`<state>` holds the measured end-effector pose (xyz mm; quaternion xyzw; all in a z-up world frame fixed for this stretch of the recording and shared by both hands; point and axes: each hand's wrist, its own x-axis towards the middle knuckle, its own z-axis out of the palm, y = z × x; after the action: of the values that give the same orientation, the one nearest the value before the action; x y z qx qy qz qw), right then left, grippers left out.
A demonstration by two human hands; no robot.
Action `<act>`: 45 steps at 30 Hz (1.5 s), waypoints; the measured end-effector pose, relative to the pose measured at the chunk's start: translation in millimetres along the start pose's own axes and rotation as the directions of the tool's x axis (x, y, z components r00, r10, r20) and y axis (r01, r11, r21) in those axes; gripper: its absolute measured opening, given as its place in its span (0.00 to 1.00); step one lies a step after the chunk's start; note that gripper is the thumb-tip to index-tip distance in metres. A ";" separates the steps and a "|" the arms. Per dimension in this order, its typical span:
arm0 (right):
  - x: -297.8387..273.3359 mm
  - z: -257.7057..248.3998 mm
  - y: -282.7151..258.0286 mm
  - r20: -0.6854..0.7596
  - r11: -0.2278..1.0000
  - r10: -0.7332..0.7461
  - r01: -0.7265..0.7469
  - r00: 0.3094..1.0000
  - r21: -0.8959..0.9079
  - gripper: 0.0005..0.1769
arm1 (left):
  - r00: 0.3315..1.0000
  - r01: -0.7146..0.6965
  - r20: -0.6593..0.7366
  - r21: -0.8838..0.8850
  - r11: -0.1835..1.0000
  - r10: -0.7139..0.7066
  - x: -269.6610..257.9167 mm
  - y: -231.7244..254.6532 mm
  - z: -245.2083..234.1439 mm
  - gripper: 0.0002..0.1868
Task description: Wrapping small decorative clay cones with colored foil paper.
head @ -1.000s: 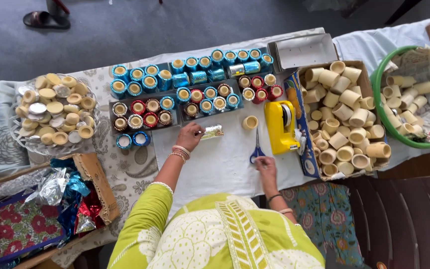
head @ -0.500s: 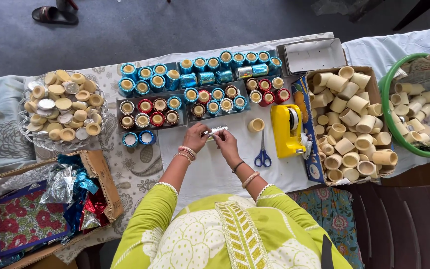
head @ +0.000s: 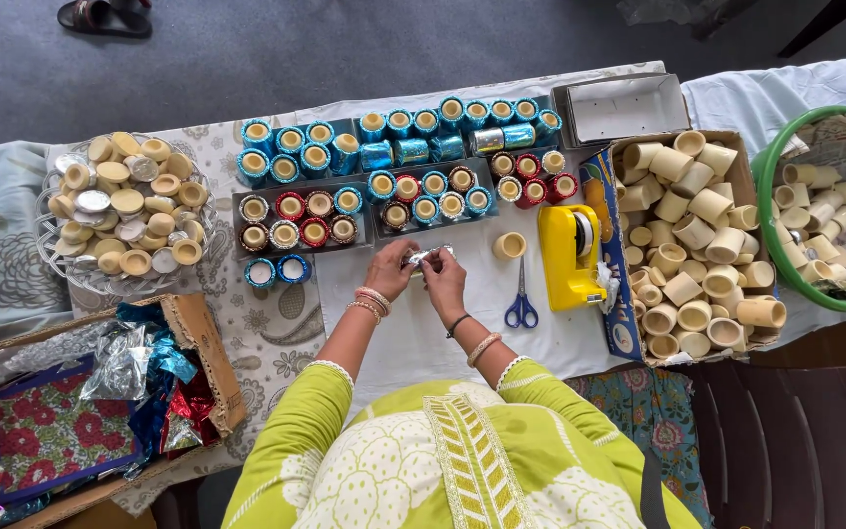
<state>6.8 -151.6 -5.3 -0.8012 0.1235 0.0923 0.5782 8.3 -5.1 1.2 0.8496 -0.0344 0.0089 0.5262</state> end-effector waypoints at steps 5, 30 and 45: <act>-1.3 -5.9 -21.1 -0.004 0.999 0.031 -0.031 1.000 -0.017 0.09 | 1.000 -0.012 0.012 0.001 1.000 0.012 -0.1 0.8 -2.0 0.18; 15.0 -72.2 34.6 0.056 0.929 0.184 -0.192 0.981 0.317 0.09 | 0.999 0.004 0.044 0.046 0.999 -0.006 -0.4 -4.1 1.2 0.10; 27.8 -64.1 44.0 0.218 0.997 0.024 -0.039 0.976 0.061 0.15 | 0.996 -0.017 0.092 0.216 0.976 -0.003 5.8 2.0 26.5 0.20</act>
<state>20.2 -228.2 -32.9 -0.7652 0.0754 0.1842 0.6123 13.4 -30.0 -8.5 0.9013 -0.0604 -0.0248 0.4283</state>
